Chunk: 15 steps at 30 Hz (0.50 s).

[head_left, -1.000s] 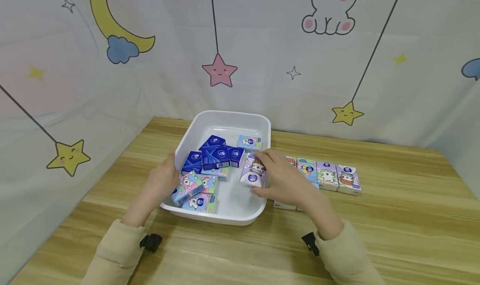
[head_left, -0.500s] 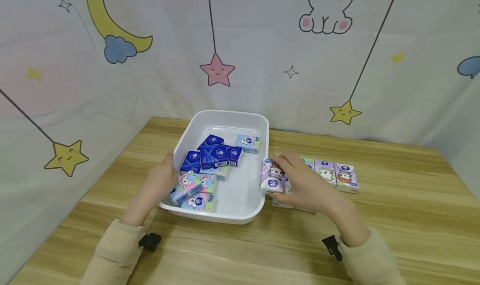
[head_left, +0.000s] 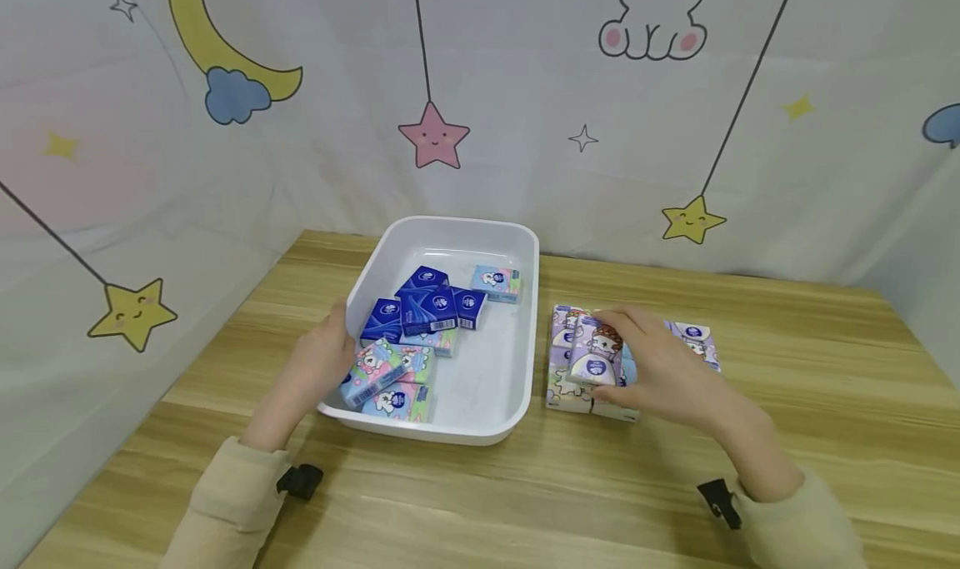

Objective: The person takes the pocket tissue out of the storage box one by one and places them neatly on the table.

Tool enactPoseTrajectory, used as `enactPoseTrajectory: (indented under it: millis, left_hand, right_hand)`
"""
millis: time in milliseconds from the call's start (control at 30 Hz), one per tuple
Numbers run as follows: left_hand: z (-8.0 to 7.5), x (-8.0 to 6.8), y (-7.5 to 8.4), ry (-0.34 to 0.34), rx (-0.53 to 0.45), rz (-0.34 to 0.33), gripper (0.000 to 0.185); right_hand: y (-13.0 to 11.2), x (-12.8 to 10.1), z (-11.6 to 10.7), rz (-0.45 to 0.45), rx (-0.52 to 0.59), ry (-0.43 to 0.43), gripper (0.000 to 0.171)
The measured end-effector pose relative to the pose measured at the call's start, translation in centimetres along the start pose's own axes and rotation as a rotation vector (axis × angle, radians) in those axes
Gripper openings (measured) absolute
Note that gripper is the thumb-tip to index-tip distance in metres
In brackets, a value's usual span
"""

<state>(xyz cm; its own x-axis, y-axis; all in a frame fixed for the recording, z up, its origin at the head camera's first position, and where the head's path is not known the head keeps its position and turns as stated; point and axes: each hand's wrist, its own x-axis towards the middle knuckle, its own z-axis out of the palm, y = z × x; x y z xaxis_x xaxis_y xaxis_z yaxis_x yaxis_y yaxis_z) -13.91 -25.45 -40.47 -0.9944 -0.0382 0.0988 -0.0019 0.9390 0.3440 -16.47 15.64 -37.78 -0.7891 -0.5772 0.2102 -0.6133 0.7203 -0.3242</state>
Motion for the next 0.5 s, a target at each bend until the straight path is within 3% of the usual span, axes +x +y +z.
enactPoseTrajectory:
  millis: [500]
  left_hand:
    - [0.0, 0.1, 0.1, 0.004, -0.008, -0.012, 0.052]
  right_hand:
    - [3.6, -2.8, -0.2, 0.037, -0.034, -0.065, 0.080]
